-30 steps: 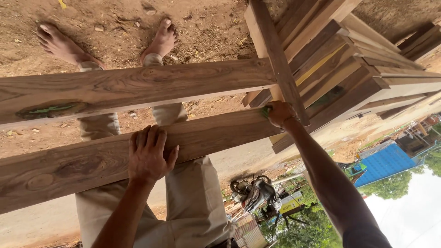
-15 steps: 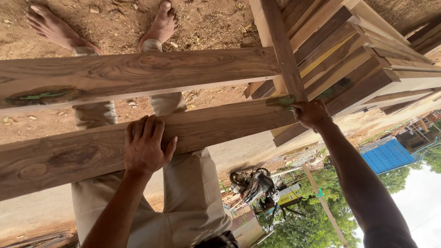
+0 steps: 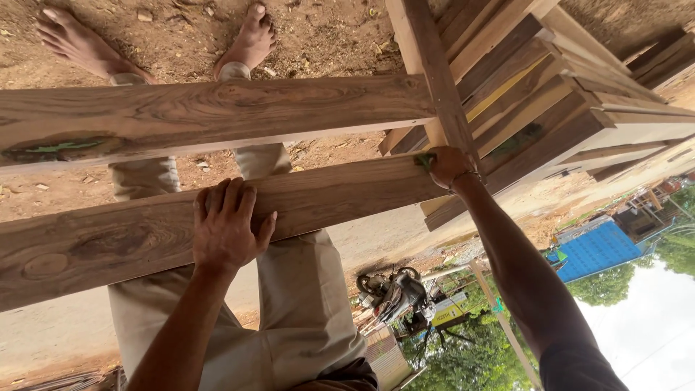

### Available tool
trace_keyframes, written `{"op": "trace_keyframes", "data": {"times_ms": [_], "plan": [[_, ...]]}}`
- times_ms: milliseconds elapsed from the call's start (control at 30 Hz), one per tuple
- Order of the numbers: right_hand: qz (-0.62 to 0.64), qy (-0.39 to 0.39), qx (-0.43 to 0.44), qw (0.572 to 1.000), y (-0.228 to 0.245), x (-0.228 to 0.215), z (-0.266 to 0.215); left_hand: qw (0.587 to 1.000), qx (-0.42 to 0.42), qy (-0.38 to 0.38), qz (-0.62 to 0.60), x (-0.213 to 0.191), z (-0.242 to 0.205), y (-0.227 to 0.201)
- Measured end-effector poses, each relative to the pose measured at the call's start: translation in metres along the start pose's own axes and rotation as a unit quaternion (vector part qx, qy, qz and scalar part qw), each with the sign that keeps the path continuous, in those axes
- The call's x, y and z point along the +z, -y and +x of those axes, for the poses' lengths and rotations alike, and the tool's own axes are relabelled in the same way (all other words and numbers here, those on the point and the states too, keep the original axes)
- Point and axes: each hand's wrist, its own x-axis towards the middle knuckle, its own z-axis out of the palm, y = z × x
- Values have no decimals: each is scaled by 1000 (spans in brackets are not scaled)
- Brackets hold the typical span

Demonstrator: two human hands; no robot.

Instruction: Apply green wood putty to gaps in wooden furniture frames.

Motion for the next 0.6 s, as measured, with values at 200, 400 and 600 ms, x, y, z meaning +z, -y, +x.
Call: {"op": "trace_keyframes", "data": {"times_ms": [200, 400, 600], "plan": [[176, -81, -96, 976, -83, -4, 30, 1000, 0, 7, -7, 0, 3, 5], [218, -172, -138, 951, -47, 23, -10, 1000, 6, 9, -1, -3, 8, 2], [5, -169, -241, 956, -22, -10, -40, 999, 3, 33, 8, -8, 6, 1]]}}
